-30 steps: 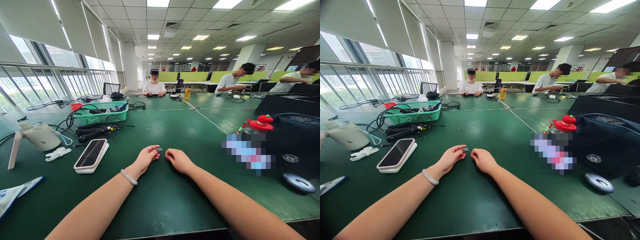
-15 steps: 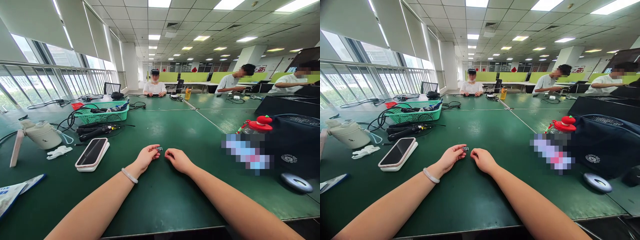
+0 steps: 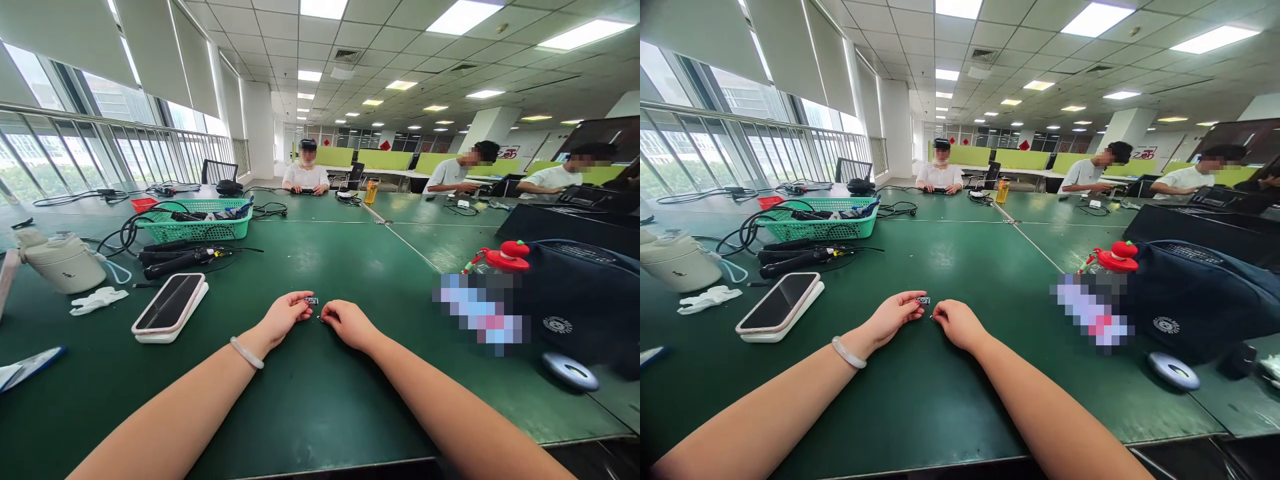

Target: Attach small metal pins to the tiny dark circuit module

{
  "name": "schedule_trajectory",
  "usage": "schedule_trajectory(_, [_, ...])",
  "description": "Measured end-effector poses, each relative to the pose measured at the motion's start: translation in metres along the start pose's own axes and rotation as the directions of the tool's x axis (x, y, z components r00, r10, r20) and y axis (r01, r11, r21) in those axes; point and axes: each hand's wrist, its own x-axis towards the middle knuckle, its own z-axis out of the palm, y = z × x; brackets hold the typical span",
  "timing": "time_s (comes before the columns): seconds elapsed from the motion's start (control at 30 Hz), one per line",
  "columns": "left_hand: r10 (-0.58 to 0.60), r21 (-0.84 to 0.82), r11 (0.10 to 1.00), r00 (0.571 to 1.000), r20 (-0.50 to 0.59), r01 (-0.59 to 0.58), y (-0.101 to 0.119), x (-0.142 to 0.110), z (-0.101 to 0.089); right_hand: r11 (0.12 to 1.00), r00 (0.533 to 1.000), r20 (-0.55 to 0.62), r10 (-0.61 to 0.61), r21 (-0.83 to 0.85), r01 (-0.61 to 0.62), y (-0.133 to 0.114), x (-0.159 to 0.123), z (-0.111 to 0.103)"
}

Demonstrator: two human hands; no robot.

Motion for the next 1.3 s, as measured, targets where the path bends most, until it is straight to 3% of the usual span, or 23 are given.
schedule_trajectory(0.5, [0.002, 0.021, 1.0, 1.0, 0.015, -0.003, 0.0, 0.001, 0.001, 0.995, 0.998, -0.024, 0.052, -0.083, -0.054, -0.003, -0.001, 0.002])
schedule_trajectory(0.83, [0.013, 0.042, 0.999, 1.0, 0.018, -0.014, -0.004, 0.004, -0.002, 0.999, 0.999, -0.033, 0.039, -0.034, -0.04, 0.007, 0.0, 0.001])
schedule_trajectory(1.3, [0.033, 0.148, 0.988, 0.995, 0.09, -0.046, -0.005, 0.004, -0.002, 0.999, 0.992, -0.123, 0.032, 0.045, -0.027, -0.004, -0.003, 0.001])
